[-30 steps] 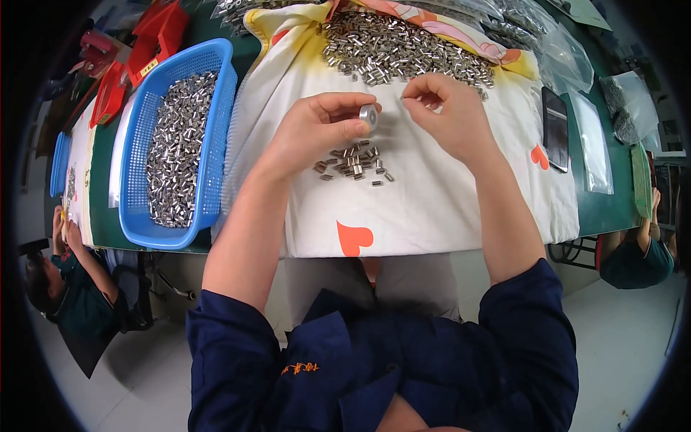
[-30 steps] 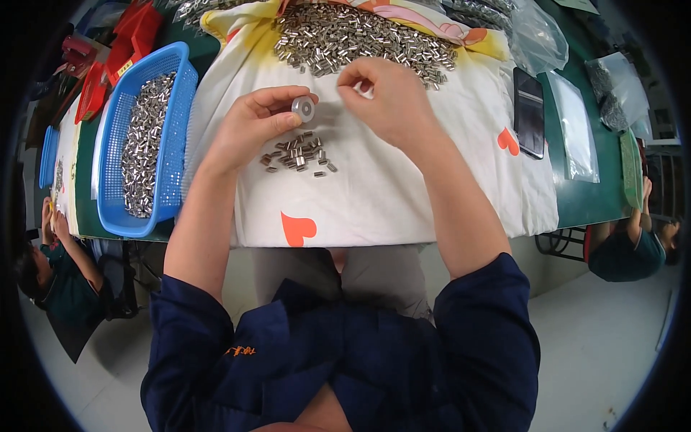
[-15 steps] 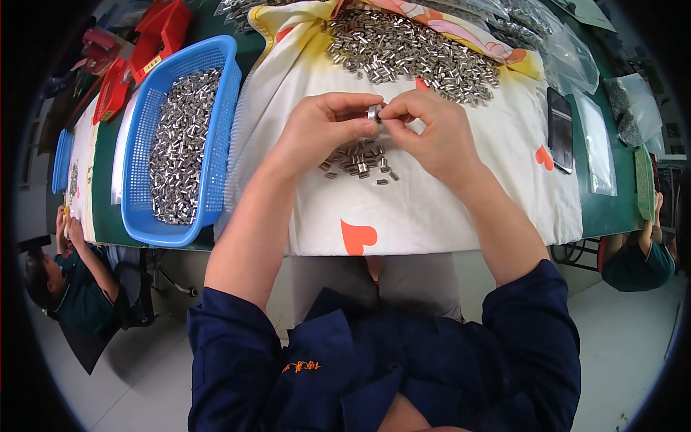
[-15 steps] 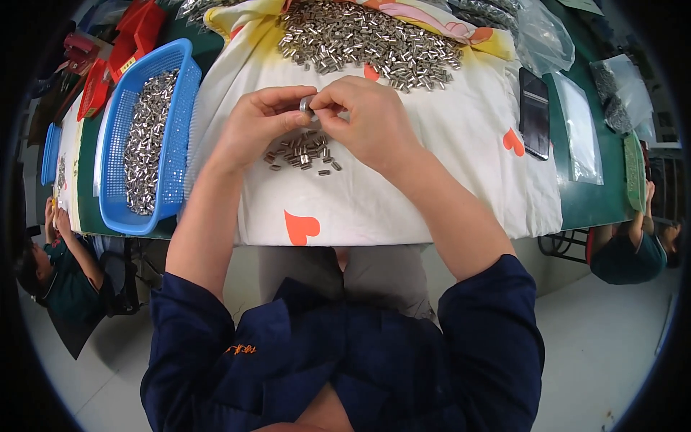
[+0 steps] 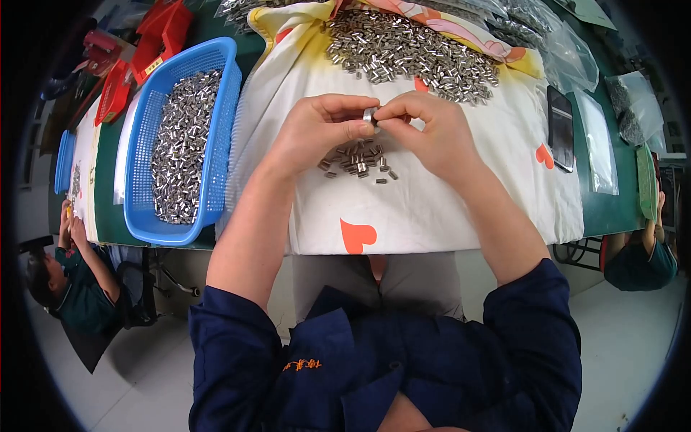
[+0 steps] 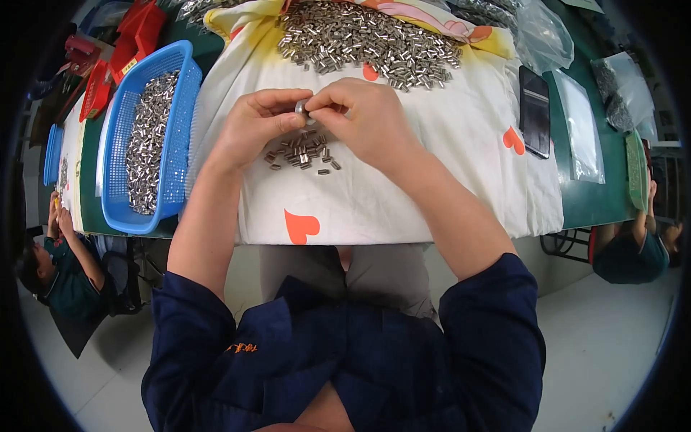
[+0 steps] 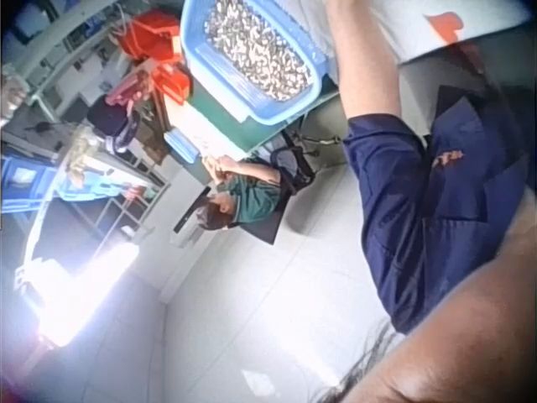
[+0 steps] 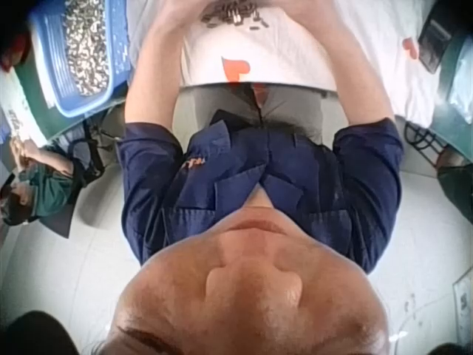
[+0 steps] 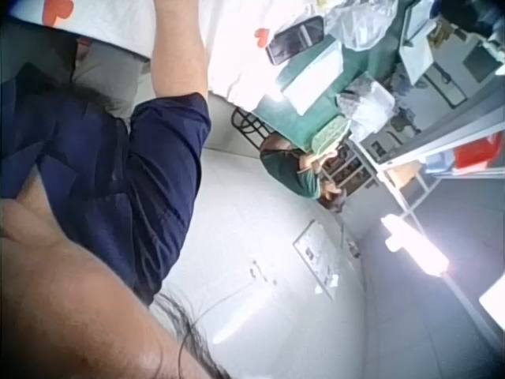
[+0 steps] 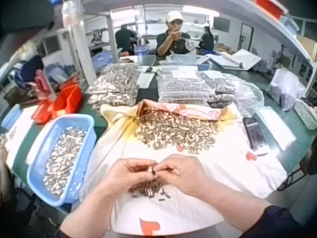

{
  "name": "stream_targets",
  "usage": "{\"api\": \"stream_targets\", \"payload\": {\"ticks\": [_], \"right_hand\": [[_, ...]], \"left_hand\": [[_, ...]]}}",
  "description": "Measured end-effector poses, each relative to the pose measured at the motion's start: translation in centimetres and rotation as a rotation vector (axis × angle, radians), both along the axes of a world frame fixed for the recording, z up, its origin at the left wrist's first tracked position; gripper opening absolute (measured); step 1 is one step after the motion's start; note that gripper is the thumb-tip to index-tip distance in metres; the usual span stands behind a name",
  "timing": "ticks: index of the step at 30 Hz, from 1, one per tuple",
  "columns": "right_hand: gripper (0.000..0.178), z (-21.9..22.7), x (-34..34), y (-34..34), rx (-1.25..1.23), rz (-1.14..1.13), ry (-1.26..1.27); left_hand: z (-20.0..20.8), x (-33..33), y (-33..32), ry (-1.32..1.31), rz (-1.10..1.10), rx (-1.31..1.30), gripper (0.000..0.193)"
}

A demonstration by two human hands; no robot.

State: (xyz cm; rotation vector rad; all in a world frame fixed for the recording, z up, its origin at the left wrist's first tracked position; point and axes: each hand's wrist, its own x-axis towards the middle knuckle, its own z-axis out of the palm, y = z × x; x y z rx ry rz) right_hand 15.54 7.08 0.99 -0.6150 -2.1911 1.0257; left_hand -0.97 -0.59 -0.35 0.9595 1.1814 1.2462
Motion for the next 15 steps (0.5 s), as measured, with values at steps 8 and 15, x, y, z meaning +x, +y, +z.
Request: {"api": "stream_targets", "payload": {"ticks": [8, 15], "right_hand": [[0.006, 0.2, 0.4, 1.7, -0.553, 0.108, -0.107], [0.004, -0.6, 0.1, 1.7, -0.657, 0.115, -0.128]], "left_hand": [[0.2, 0.2, 0.0, 0.046, -0.044, -0.032, 0.032], [0.1, 0.2, 0.0, 0.080, -0.062, -0.048, 0.031]]}}
